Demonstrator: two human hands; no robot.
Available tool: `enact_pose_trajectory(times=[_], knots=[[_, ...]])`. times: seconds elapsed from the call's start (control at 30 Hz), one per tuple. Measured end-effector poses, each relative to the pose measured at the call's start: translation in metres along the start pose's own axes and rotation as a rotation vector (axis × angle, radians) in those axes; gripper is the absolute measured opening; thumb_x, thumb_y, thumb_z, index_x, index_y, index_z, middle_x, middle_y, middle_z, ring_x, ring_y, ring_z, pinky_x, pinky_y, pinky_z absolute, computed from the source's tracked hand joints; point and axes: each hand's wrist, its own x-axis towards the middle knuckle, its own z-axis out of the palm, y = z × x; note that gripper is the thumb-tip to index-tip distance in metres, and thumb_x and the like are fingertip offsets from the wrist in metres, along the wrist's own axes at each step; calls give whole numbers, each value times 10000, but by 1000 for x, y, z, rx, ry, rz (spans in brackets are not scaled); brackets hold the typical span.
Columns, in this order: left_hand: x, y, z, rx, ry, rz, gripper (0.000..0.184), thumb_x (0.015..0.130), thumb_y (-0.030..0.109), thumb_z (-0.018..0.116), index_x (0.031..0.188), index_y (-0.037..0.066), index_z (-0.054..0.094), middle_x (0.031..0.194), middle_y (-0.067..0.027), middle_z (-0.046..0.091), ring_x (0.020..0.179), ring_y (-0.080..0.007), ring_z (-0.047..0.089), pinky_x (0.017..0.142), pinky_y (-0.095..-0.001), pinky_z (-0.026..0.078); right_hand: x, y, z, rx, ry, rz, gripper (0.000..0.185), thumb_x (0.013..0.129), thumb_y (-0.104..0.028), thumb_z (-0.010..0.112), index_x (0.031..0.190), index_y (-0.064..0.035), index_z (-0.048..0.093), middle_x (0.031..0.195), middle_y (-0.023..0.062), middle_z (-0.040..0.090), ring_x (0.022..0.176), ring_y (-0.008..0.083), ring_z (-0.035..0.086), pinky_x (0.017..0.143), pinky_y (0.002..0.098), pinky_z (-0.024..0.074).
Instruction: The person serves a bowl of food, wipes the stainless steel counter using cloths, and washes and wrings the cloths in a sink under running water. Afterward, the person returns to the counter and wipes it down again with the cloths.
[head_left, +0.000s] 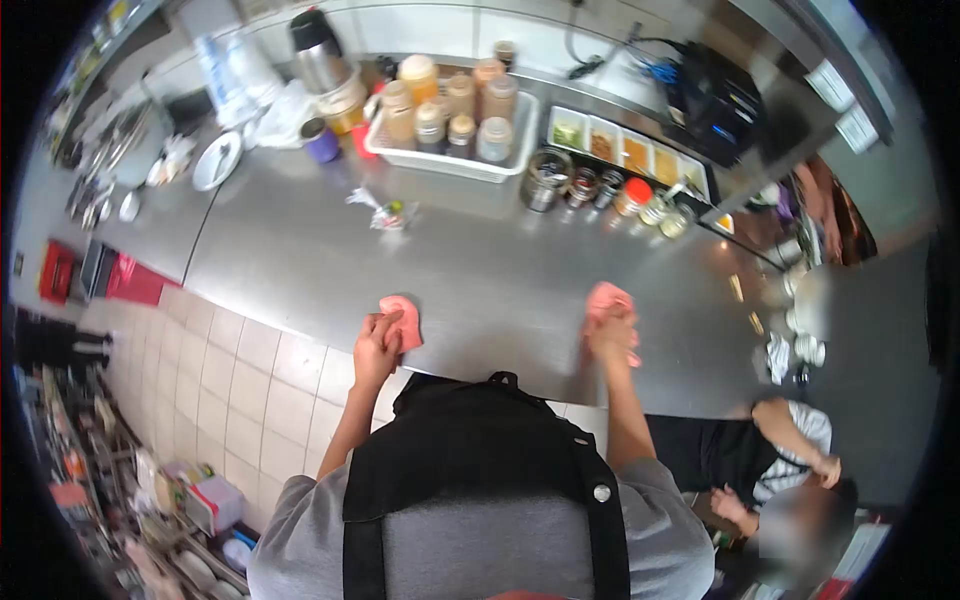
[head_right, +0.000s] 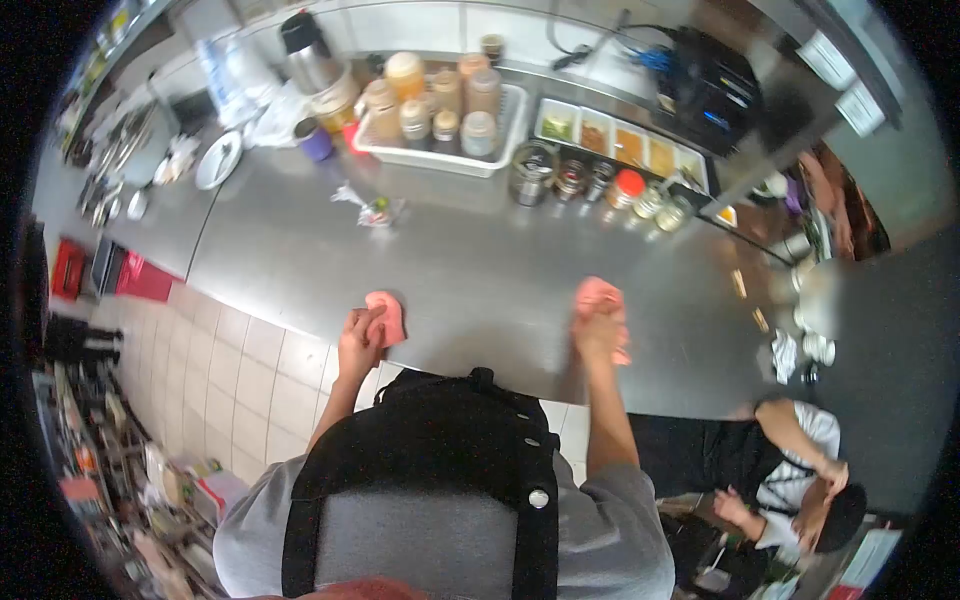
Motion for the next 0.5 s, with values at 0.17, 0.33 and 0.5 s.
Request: enact_pose_trajectory(times=[0.17, 0.33, 0.5], knots=[[-36, -6, -51, 43, 227, -186, 304, 816, 121, 737, 1118, 113, 706, 963, -91, 615, 827, -243, 621, 739, -342, 512, 15, -203, 24, 103, -189, -496, 662, 869, -355, 614, 1402, -24, 401, 1349, 314, 432, 1120, 407, 571, 917, 482, 494], [-77, -20, -105, 27, 620, -320, 269, 815, 117, 745, 1078, 71, 719, 942, -91, 637, 877, -234, 621, 800, -333, 497, -38, -380, -10, 5, -479, -705, 653, 840, -317, 651, 1383, -23, 438, 1338, 289, 422, 1131, 433, 540, 900, 490, 493], [-139, -35, -136, -23, 937, -518, 190, 901, 143, 656, 1049, 42, 718, 992, -113, 662, 880, -247, 628, 818, -350, 498, -182, -428, 55, 474, -763, -1232, 531, 802, -223, 700, 1273, -31, 549, 1303, 237, 471, 1038, 404, 606, 852, 426, 530]])
